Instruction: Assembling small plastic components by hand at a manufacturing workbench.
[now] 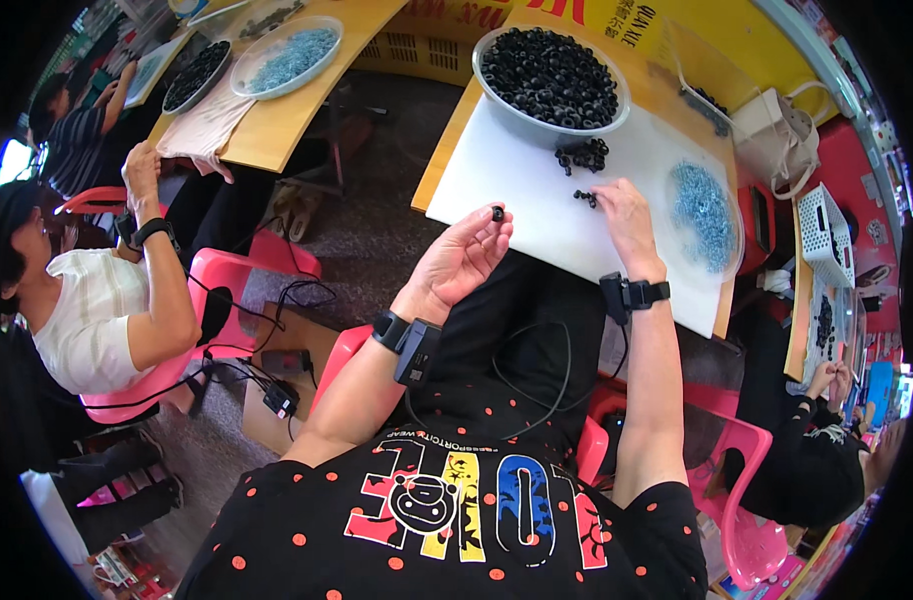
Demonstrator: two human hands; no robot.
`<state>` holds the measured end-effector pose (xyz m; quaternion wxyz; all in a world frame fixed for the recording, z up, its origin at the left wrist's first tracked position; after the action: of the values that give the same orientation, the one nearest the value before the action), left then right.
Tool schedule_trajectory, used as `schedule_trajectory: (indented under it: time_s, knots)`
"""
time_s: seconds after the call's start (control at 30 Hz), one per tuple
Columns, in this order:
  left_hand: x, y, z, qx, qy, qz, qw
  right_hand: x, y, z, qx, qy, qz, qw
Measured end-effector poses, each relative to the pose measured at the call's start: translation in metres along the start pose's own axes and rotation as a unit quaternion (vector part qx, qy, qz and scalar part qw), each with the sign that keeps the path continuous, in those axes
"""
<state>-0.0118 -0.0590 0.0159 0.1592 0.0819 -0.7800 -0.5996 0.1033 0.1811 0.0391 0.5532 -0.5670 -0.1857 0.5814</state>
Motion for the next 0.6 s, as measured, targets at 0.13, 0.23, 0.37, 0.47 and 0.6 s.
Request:
schedule_trajectory:
  time_s: [0.13, 0.23, 0.37, 0.47, 0.6]
  knots:
    - [-0.001, 0.006, -0.002, -0.016, -0.005, 0.060, 0.998, -0.008, -0.005, -0.005, -0.015, 0.041, 0.039, 0.998]
    - [-0.009, 0.010, 0.002, -0.012, -0.035, 0.087, 0.996, -0.008, -0.008, -0.007, 0.028, 0.003, 0.031, 0.999]
    - [-0.008, 0.011, 0.003, 0.015, -0.030, 0.103, 0.994, -0.004, -0.005, -0.003, -0.004, -0.041, 0.050, 0.998]
    - [-0.007, 0.019, 0.006, 0.004, -0.033, 0.101, 0.994, -0.006, -0.007, -0.004, 0.004, -0.018, 0.047, 0.999]
    - [-0.009, 0.031, 0.005, 0.008, -0.034, 0.116, 0.993, -0.024, -0.022, -0.015, 0.058, 0.109, 0.073, 0.990]
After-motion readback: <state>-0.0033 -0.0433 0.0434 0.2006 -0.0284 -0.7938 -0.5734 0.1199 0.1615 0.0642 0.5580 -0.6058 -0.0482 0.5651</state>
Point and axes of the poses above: each hand's wrist, its own z-axis towards the middle knuckle, its own y-axis out of the palm, x = y × z, the point moved 3 cm from there along z, towards the middle knuckle, and after that the axes turned 3 degrees about -x, right-handed, at the moved point
